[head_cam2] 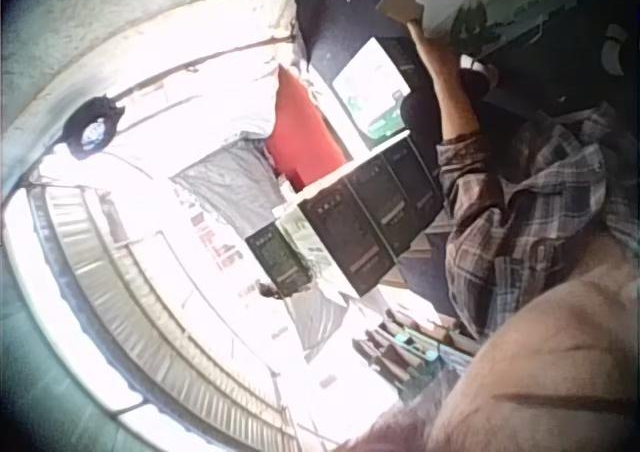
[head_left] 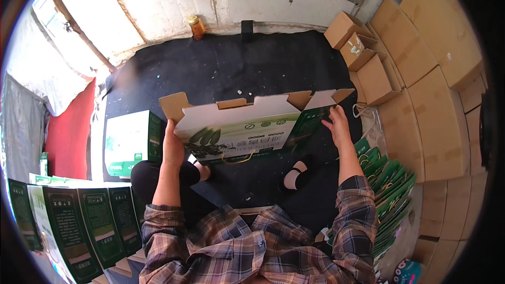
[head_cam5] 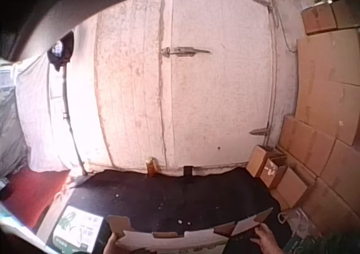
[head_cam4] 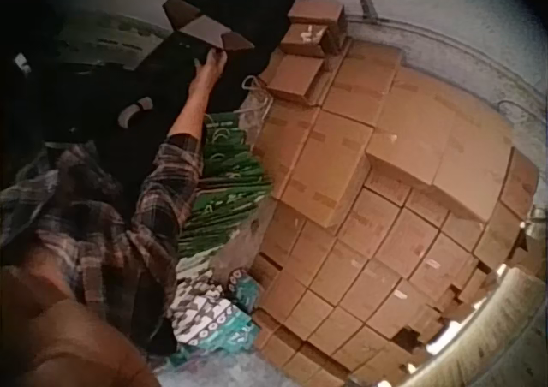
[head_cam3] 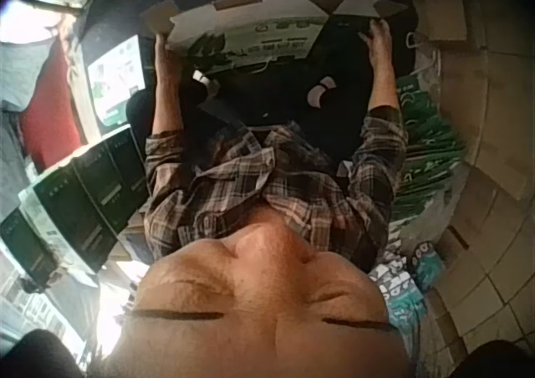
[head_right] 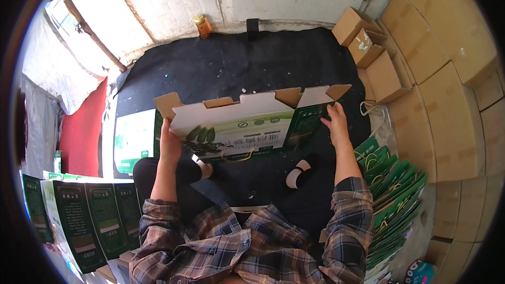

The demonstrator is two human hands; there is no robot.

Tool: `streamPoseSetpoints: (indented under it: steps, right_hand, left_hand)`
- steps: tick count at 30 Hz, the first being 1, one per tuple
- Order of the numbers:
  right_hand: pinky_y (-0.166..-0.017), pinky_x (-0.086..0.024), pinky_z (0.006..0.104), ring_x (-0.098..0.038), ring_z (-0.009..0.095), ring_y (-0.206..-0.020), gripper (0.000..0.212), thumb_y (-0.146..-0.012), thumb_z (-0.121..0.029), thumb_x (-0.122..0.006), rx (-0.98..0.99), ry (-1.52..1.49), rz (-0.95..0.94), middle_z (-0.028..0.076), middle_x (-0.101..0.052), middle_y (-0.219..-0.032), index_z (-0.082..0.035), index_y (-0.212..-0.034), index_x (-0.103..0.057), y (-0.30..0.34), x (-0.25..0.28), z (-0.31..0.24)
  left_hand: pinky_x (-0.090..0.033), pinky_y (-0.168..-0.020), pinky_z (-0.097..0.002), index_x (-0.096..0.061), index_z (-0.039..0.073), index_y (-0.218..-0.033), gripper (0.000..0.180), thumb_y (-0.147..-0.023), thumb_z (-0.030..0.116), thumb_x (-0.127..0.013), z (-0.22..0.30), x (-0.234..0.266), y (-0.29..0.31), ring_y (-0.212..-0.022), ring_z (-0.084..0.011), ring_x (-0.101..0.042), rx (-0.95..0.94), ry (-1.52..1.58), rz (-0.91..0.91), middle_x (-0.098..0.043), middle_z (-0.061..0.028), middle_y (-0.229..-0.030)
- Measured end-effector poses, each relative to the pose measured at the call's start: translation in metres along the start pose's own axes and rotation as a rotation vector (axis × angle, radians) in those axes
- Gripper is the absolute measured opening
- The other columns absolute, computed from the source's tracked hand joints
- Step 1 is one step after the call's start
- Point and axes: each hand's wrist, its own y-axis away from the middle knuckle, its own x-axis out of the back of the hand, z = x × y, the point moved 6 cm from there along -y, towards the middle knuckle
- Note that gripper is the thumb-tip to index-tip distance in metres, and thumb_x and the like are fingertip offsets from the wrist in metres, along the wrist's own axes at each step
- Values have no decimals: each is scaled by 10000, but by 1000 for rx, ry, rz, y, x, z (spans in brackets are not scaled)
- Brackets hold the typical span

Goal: Folding and assembling cardboard produce boxes for green radishes.

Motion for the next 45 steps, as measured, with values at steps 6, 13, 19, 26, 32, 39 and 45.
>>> streamPoseSetpoints:
  steps: [6, 13, 19, 26, 32, 39, 45]
  right_hand:
    - [-935, -379, 405, -453, 160, -1124, 303, -920, -203, -495, -1, 71, 21, -2, -488, -1175, -134, -1213, -462, -1, 0, 1]
    - [-879, -398, 356, -477, 186, -1146, 612, -842, -214, -605, -167, 379, 143, 31, -491, -1294, -157, -1388, -332, 10, 0, 9]
    - [-1067, -317, 385, -352, 313, -1303, 1139, -648, -214, -817, 334, 460, 98, 241, -216, -1452, 12, -1442, -33, 28, -36, -16]
    - [-1088, -279, 374, -274, 358, -1342, 1017, -696, -145, -735, 289, 825, 359, 237, -182, -1468, 42, -1429, -56, 29, -55, -20]
    - [-1058, -287, 325, -373, 285, -1291, 813, -693, 88, -470, 303, 362, 235, 169, -335, -1401, -39, -1436, -166, 28, -56, -20]
    - [-1038, -299, 298, -428, 202, -1234, 708, -689, 120, -382, 235, 132, -187, 94, -459, -1302, -46, -1376, -338, 74, -84, -39]
    - [-1036, -314, 308, -435, 191, -1227, 674, -723, 96, -430, 109, 89, -191, 84, -466, -1297, -61, -1373, -350, 65, -70, -2]
  left_hand:
    - [-392, -939, -360, -565, -21, -1093, 302, -829, 123, -535, -7, 12, 2, -1033, -220, -552, 140, -20, -210, -602, -92, -1085]
    - [-463, -841, -297, -600, -52, -1086, 308, -786, -8, -651, -25, -11, 15, -954, -189, -588, 193, -618, -134, -635, -98, -1016]
    - [-476, -804, -295, -629, -52, -1048, 262, -794, 9, -652, -28, -9, 23, -874, -160, -598, 181, -637, -168, -656, -84, -954]
    - [-476, -792, -272, -626, -29, -1074, 265, -814, 18, -646, -32, -21, 36, -877, -107, -585, 113, -776, -349, -667, -41, -937]
    - [-478, -709, -264, -609, 2, -1068, 209, -876, 83, -613, -30, -13, 33, -837, -130, -599, -78, -600, -94, -639, -22, -924]
    - [-446, -843, -322, -470, -1, -1235, 391, -942, 249, -534, -14, 19, 19, -1003, -186, -559, -188, -296, 185, -567, -83, -1111]
    - [-477, -787, -285, -497, -8, -1235, 362, -940, 199, -534, 6, 18, 19, -969, -160, -573, -146, -213, 316, -590, -91, -1079]
